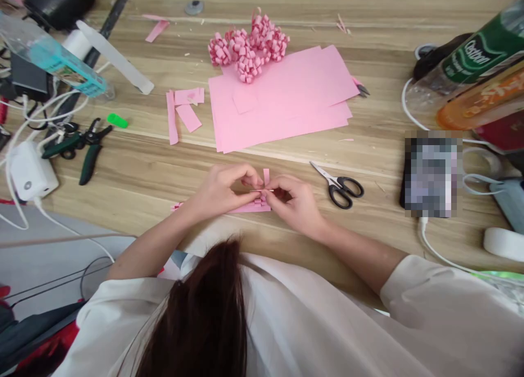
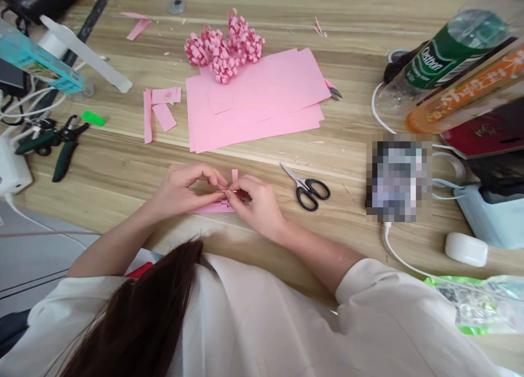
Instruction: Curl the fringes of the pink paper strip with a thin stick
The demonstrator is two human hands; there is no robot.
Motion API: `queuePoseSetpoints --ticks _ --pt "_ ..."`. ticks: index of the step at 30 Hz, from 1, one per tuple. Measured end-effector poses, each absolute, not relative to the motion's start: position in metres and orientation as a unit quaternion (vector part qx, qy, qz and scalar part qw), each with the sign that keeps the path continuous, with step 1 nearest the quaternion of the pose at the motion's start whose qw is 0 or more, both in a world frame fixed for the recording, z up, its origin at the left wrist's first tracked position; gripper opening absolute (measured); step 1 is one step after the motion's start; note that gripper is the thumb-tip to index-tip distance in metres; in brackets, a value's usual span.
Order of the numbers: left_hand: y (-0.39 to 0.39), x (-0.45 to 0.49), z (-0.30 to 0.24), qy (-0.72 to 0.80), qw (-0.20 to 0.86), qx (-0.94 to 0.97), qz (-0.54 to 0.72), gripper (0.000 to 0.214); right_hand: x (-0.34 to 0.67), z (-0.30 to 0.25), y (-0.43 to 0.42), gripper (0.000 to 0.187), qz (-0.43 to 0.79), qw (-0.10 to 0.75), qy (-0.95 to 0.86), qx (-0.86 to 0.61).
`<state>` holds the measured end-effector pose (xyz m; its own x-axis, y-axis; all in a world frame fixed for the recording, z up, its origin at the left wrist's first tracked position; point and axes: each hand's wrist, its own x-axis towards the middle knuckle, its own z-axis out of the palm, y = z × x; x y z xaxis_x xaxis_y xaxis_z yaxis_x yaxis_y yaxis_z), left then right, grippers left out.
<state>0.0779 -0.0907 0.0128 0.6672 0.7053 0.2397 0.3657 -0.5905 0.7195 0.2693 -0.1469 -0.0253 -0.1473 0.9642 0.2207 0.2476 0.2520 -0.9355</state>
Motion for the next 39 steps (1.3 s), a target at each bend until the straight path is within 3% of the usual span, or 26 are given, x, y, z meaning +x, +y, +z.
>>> queuePoseSetpoints --ticks 13,28,39 --pt "-0.089 0.077 0.015 0.325 0.358 0.840 0.245 0.008 0.270 -0.022 -0.147 0.016 0.407 0.447 -0.642 -0.471" --pt "-0.089 0.077 0.014 0.346 0.387 0.820 0.241 0.019 0.270 -0.026 -0.147 0.013 0.406 0.449 -0.644 -0.467" --pt "-0.093 0.081 0.009 0.347 0.527 0.732 0.257 0.032 0.269 -0.028 -0.147 0.010 0.391 0.451 -0.651 -0.469"
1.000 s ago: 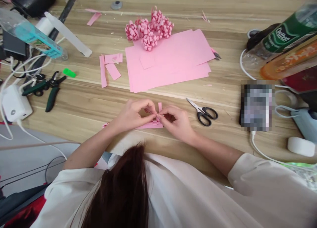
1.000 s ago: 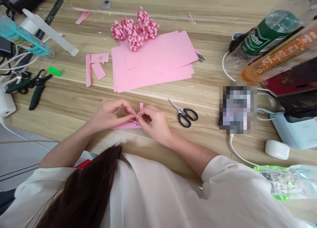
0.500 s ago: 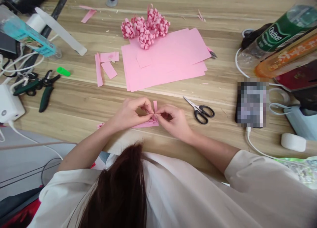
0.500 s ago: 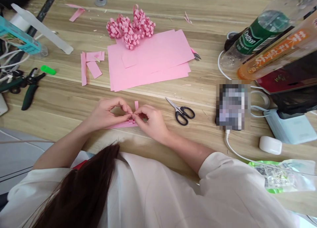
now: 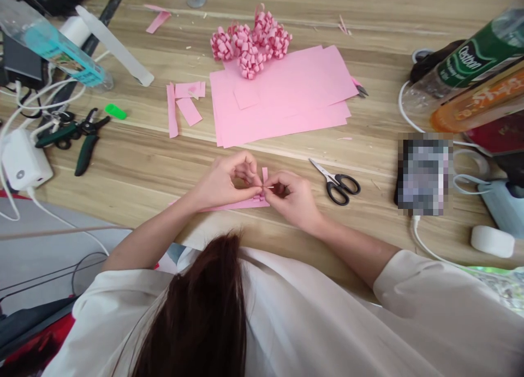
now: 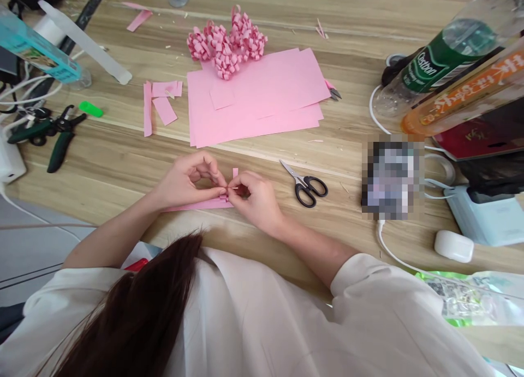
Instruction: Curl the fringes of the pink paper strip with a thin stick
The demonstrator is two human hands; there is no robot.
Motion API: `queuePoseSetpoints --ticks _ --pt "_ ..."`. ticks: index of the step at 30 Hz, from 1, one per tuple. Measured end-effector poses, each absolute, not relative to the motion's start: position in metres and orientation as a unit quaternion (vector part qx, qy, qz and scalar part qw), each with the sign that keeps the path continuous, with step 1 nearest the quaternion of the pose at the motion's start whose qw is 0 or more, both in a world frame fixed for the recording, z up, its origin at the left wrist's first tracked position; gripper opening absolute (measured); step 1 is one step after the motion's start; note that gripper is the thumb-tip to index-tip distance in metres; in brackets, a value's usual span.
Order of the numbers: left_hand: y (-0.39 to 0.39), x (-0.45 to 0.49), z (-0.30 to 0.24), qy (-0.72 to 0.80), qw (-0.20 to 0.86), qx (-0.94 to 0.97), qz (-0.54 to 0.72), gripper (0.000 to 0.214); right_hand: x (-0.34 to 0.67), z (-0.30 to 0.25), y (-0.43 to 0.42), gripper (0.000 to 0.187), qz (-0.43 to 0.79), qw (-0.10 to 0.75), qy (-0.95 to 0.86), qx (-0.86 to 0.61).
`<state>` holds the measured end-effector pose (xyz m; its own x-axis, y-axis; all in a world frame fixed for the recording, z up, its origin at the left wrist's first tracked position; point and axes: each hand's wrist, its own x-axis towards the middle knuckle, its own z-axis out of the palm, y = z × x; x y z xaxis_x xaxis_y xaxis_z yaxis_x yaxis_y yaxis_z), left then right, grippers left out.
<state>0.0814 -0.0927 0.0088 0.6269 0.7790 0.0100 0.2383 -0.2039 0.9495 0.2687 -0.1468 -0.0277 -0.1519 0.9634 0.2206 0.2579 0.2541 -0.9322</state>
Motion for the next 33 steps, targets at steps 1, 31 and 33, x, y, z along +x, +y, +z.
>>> queuePoseSetpoints --ticks 1,31,33 --pt "-0.0930 0.0817 0.0102 0.351 0.530 0.727 0.258 0.031 0.2685 -0.0278 -0.1469 0.009 0.394 0.451 -0.649 -0.470" --pt "-0.0912 0.0857 0.0091 0.386 0.582 0.679 0.229 0.025 0.2696 -0.0291 -0.1481 0.008 0.393 0.455 -0.644 -0.473" --pt "-0.0914 0.0852 0.0088 0.396 0.593 0.665 0.221 0.027 0.2698 -0.0284 -0.1481 0.009 0.396 0.447 -0.646 -0.475"
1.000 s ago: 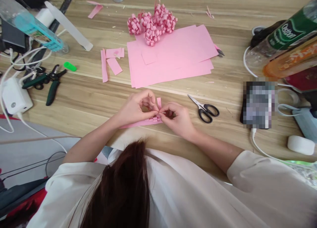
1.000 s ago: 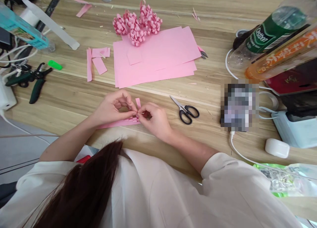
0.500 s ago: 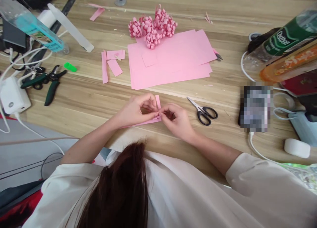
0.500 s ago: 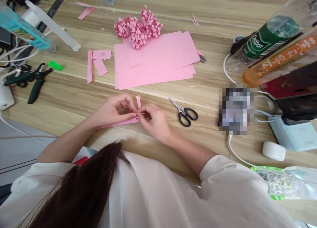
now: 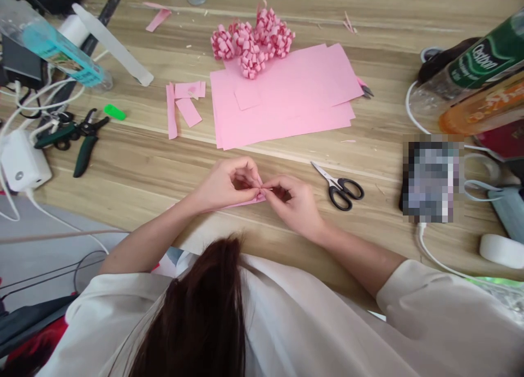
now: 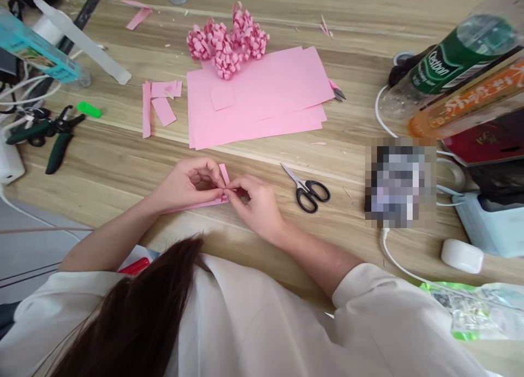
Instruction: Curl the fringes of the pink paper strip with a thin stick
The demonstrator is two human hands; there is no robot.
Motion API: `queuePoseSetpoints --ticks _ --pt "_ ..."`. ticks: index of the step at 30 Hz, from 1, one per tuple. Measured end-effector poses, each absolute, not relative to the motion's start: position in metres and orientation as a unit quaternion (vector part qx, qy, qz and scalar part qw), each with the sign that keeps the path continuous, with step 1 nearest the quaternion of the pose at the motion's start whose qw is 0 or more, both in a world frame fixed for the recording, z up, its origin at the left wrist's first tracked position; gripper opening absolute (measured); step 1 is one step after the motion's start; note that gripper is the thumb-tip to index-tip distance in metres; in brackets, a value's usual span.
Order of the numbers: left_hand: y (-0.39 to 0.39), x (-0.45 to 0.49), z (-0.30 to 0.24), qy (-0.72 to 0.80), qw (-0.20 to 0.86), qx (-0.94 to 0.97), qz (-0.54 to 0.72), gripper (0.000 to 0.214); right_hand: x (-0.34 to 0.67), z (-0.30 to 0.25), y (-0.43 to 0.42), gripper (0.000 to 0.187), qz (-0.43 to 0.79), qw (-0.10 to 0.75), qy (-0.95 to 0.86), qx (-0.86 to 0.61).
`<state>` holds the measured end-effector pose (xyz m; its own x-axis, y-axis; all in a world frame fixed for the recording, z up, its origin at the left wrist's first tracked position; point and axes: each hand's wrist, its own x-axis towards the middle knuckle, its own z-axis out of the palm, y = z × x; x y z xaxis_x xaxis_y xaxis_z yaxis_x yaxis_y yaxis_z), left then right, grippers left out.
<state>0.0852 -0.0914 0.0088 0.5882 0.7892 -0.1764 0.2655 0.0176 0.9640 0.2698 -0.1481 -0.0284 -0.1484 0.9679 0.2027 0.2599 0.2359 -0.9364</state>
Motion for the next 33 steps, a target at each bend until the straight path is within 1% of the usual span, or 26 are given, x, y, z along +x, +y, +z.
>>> queuePoseSetpoints --ticks 7,15,18,23,25,29,33 --pt "-0.0887 0.0848 0.0110 0.373 0.599 0.677 0.208 0.016 0.2692 -0.0277 -0.1468 0.011 0.396 0.451 -0.648 -0.469" --pt "-0.0896 0.0844 0.0104 0.383 0.594 0.674 0.214 0.017 0.2689 -0.0276 -0.1481 0.010 0.427 0.454 -0.626 -0.469" --pt "-0.0891 0.0837 0.0117 0.387 0.605 0.660 0.221 0.020 0.2686 -0.0282 -0.1483 0.018 0.444 0.464 -0.593 -0.486" --pt "-0.0870 0.0832 0.0126 0.373 0.619 0.648 0.242 0.030 0.2673 -0.0290 -0.1470 0.036 0.464 0.517 -0.516 -0.502" --pt "-0.0868 0.0831 0.0117 0.362 0.627 0.646 0.241 0.032 0.2667 -0.0283 -0.1461 0.039 0.491 0.534 -0.488 -0.486" --pt "-0.0880 0.0832 0.0090 0.352 0.642 0.643 0.225 0.033 0.2660 -0.0270 -0.1446 0.037 0.549 0.536 -0.468 -0.438" --pt "-0.0897 0.0840 0.0096 0.359 0.640 0.649 0.203 0.042 0.2661 -0.0256 -0.1434 0.035 0.560 0.532 -0.482 -0.414"
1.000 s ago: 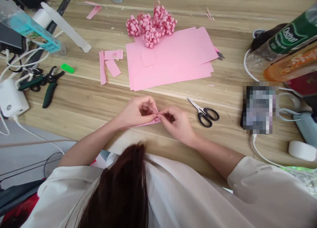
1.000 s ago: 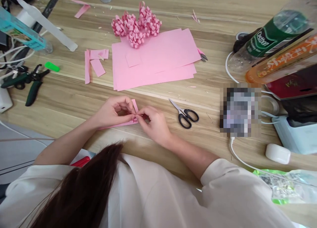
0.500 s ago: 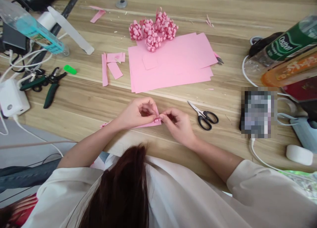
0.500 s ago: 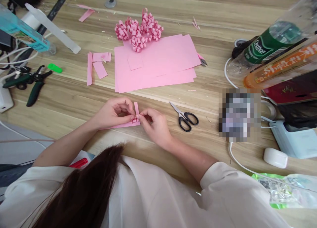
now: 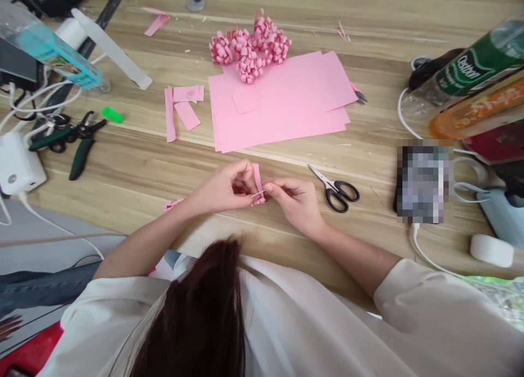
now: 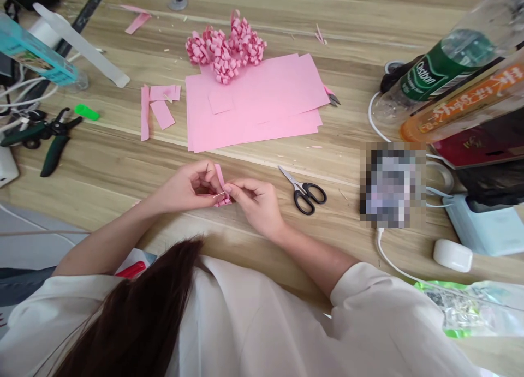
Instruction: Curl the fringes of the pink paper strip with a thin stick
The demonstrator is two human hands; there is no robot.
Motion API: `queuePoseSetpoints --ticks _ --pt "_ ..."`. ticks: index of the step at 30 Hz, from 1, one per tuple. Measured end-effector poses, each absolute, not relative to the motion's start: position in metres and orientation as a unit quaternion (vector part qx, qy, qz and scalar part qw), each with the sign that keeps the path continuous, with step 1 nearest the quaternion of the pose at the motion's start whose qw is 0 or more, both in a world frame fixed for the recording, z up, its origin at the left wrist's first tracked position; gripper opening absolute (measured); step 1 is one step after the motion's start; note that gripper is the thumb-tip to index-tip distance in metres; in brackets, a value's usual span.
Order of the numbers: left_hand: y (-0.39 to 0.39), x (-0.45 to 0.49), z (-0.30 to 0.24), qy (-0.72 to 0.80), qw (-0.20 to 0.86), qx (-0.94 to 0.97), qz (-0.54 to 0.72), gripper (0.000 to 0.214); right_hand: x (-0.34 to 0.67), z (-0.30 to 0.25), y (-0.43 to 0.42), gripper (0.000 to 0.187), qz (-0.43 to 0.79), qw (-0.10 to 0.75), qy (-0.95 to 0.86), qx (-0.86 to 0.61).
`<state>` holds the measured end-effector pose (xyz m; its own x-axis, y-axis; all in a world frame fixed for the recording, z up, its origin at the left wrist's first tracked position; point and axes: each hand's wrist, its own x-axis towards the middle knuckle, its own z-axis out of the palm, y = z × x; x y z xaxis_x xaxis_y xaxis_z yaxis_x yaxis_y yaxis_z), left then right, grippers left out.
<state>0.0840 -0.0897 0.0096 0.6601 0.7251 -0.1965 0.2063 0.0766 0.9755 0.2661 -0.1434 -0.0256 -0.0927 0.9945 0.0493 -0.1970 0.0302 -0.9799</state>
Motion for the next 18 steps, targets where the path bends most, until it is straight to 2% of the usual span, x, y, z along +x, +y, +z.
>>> queuePoseSetpoints --ticks 6,18 --pt "-0.0929 0.0852 0.0127 0.391 0.616 0.662 0.173 0.050 0.2657 -0.0221 -0.1444 0.035 0.559 0.526 -0.487 -0.416" --pt "-0.0937 0.0851 0.0149 0.379 0.588 0.699 0.147 0.036 0.2671 -0.0217 -0.1465 0.040 0.527 0.489 -0.532 -0.448"
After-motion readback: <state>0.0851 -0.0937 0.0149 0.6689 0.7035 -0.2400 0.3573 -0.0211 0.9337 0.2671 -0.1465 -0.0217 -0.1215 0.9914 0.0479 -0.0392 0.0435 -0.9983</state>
